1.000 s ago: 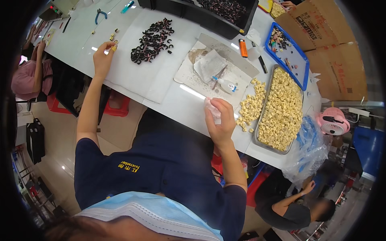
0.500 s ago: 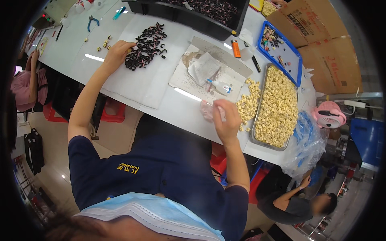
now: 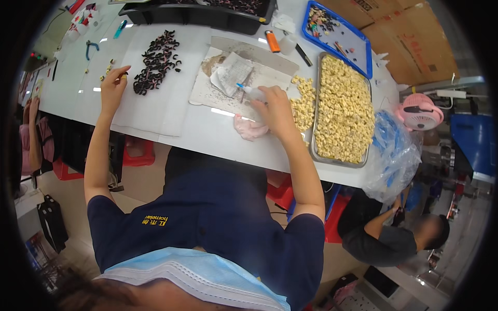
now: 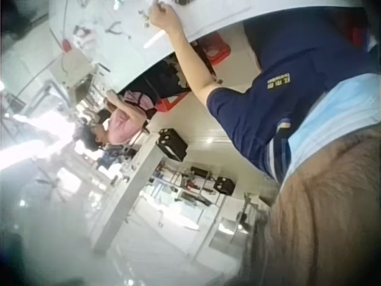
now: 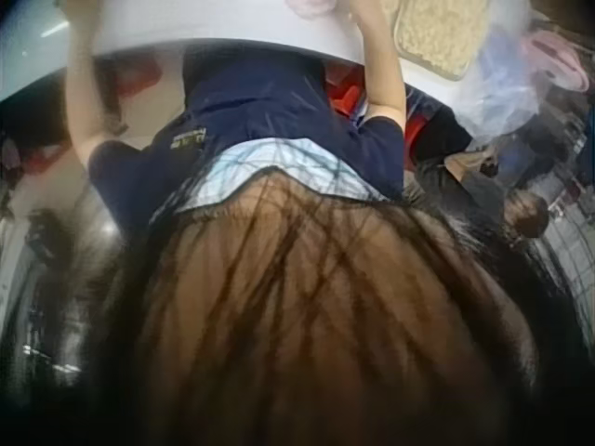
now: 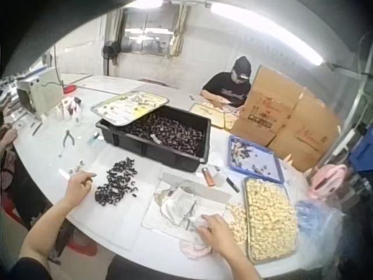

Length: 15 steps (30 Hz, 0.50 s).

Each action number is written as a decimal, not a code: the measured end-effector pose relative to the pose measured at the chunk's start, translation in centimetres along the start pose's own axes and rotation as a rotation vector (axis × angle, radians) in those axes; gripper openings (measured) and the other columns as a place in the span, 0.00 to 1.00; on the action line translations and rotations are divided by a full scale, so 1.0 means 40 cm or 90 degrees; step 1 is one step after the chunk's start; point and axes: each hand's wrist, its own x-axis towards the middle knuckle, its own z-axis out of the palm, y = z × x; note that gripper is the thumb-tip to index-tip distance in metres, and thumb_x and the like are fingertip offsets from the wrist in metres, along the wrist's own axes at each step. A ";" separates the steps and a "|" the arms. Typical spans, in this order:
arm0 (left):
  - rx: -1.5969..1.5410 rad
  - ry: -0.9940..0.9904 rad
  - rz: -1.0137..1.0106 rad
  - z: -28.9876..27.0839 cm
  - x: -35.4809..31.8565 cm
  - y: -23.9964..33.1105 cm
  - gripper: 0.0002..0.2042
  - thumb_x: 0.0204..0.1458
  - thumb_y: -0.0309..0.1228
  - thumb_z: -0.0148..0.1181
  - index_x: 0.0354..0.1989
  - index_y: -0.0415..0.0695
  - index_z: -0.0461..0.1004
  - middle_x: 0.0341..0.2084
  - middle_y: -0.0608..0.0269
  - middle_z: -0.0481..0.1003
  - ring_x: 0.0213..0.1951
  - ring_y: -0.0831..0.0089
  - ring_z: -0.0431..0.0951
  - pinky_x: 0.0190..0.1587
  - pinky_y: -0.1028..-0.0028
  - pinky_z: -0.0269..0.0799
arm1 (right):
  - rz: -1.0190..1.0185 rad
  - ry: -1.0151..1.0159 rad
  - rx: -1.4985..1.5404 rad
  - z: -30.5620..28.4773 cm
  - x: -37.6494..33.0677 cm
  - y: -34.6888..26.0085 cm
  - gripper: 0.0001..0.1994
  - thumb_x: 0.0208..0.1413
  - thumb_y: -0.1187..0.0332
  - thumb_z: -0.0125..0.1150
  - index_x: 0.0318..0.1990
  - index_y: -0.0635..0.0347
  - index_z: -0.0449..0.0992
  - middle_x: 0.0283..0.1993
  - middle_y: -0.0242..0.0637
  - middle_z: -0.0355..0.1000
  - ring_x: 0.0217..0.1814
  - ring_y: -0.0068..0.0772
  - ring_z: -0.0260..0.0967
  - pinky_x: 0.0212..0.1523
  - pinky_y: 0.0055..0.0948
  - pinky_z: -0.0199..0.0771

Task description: Applying glue to small yellow plastic components and trimming them with pliers at a workbench.

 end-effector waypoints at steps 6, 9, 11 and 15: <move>-0.627 -0.091 -0.327 0.056 -0.111 0.165 0.12 0.50 0.22 0.56 0.44 0.38 0.73 0.36 0.63 0.75 0.38 0.76 0.73 0.44 0.78 0.68 | -0.078 0.110 0.051 0.017 -0.051 -0.041 0.15 0.46 0.70 0.62 0.41 0.65 0.71 0.37 0.45 0.69 0.36 0.43 0.71 0.34 0.32 0.71; -0.773 -0.203 -0.381 0.106 -0.200 0.316 0.14 0.50 0.22 0.54 0.47 0.38 0.70 0.34 0.61 0.74 0.35 0.76 0.74 0.40 0.80 0.69 | 0.037 0.048 0.163 0.009 -0.110 -0.103 0.14 0.48 0.70 0.62 0.42 0.66 0.71 0.37 0.43 0.72 0.30 0.34 0.73 0.30 0.28 0.71; -0.892 -0.279 -0.439 0.155 -0.247 0.374 0.14 0.51 0.25 0.57 0.47 0.37 0.69 0.33 0.58 0.75 0.33 0.75 0.76 0.36 0.80 0.70 | 0.051 0.041 0.278 0.016 -0.146 -0.117 0.14 0.49 0.71 0.62 0.43 0.66 0.70 0.36 0.43 0.74 0.25 0.25 0.71 0.28 0.23 0.70; -1.018 -0.284 -0.492 0.203 -0.300 0.447 0.14 0.52 0.26 0.57 0.47 0.37 0.69 0.33 0.58 0.75 0.35 0.73 0.77 0.34 0.82 0.70 | 0.120 0.026 0.512 0.012 -0.198 -0.129 0.13 0.52 0.71 0.59 0.44 0.64 0.68 0.38 0.34 0.70 0.34 0.19 0.67 0.36 0.18 0.66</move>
